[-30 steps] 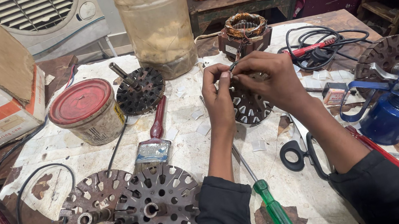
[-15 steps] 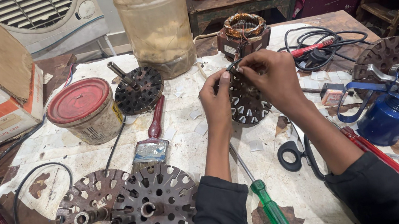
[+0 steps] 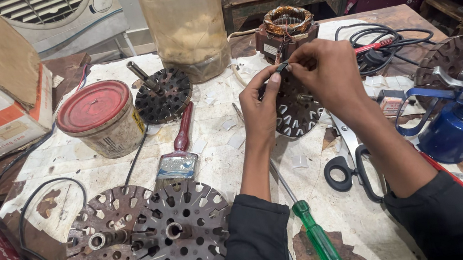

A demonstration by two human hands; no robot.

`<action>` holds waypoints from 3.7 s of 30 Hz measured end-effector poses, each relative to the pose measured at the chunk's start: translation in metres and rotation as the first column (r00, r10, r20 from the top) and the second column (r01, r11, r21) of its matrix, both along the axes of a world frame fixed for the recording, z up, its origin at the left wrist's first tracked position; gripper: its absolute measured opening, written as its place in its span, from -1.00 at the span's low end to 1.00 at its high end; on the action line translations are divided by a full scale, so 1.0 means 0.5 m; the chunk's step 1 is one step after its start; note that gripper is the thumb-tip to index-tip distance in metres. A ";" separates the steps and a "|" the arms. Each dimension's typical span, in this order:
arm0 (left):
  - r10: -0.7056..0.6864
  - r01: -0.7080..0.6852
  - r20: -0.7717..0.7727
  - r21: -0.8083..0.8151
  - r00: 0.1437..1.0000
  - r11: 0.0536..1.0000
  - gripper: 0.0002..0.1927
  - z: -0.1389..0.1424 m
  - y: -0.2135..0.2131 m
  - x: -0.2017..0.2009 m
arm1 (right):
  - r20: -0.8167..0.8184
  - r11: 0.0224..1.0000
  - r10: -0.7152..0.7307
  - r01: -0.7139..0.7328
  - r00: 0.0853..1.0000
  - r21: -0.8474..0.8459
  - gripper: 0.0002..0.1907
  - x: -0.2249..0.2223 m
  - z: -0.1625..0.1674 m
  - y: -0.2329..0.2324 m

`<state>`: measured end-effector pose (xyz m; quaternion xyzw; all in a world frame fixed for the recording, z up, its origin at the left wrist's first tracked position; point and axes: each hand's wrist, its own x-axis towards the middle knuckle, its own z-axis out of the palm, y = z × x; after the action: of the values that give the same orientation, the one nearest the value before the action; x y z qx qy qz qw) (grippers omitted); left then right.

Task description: The person places small white insulating paper pieces into the slots of a circular metal motor stator. They use both hands to position and press the paper into each slot, working around the stator in a repetitive manner.

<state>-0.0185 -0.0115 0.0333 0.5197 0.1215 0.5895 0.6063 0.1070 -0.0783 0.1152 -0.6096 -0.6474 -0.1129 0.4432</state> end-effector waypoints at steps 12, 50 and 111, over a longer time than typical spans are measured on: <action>0.004 -0.003 -0.013 0.021 1.000 1.000 -0.73 0.016 -0.012 0.001 | 0.091 1.000 -0.019 0.018 0.996 0.011 -0.84 -0.014 0.034 -0.028; -0.120 0.126 -0.075 0.073 0.990 0.989 -0.59 0.017 -0.034 -0.004 | -0.242 0.974 0.033 -0.086 0.970 -0.212 -0.85 0.079 0.021 -0.015; -0.149 0.148 -0.036 -0.017 0.988 0.989 -0.64 0.004 -0.023 0.025 | -0.417 0.939 -0.174 0.022 0.892 -0.345 -0.89 0.071 0.008 -0.017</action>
<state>-0.0060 -0.0228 0.0353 0.5340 0.0979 0.5321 0.6497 0.1427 -0.0868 0.1194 -0.7170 -0.5079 0.1158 0.4632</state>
